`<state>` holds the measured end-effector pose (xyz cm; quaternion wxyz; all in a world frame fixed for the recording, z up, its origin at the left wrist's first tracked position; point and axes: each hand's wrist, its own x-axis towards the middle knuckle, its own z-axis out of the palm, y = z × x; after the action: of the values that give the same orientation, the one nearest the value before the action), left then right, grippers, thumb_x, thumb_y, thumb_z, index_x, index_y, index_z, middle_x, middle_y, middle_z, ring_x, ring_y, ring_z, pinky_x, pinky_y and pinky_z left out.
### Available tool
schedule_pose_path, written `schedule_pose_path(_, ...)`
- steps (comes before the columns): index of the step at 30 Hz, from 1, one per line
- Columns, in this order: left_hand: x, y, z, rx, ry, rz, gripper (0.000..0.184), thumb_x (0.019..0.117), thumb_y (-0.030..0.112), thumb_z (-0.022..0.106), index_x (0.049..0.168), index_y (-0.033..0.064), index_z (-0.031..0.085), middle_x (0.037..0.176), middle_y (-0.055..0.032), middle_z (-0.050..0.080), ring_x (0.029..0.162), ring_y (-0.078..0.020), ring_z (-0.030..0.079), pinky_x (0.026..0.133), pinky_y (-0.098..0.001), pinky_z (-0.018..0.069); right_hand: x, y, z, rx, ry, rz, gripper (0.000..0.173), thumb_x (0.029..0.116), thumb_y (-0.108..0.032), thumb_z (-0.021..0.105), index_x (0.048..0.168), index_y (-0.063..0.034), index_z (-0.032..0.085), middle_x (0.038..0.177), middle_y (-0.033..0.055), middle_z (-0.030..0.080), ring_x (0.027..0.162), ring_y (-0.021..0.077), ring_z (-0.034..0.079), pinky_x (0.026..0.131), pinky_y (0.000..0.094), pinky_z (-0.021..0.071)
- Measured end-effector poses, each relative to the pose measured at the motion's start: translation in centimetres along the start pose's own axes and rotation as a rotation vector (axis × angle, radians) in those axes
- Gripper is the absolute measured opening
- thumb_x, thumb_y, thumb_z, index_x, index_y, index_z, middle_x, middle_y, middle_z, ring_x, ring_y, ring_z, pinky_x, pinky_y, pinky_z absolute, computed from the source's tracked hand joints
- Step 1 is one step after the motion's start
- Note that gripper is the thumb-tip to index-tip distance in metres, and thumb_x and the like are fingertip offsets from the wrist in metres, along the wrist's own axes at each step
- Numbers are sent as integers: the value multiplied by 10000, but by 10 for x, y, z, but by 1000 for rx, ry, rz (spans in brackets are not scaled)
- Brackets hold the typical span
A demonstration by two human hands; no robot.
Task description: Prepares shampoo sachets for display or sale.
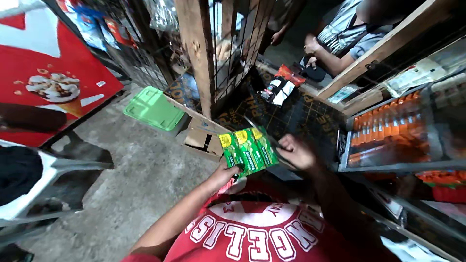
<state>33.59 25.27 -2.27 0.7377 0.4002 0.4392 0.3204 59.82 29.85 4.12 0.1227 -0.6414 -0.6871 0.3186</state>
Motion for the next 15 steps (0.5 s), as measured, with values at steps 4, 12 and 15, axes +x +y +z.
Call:
schedule_pose_path(4, 3, -7, 2, 39, -39, -13, 168, 989, 0, 486, 1085, 31, 621, 897, 66, 660, 844, 27, 626, 816, -190, 538, 45, -17, -15, -316, -48, -77, 347, 929, -281, 746, 1127, -6, 674, 963, 213, 700, 900, 413, 684, 778, 654, 523)
schedule_pose_path(12, 9, -15, 0, -14, -60, 49, 185, 964, -22, 498, 1093, 28, 621, 922, 74, 674, 875, 39, 638, 853, -194, 545, 79, -58, -22, -536, -106, -170, 335, 916, -292, 769, 1088, -17, 689, 949, 219, 710, 918, 441, 692, 759, 668, 512)
schedule_pose_path(15, 12, -17, -1, -35, -68, 42, 199, 961, -22, 498, 1118, 30, 608, 938, 71, 673, 891, 32, 640, 861, -197, 544, 77, -51, -23, -564, -75, -203, 331, 916, -292, 769, 1066, -11, 678, 917, 220, 703, 889, 440, 696, 731, 655, 516)
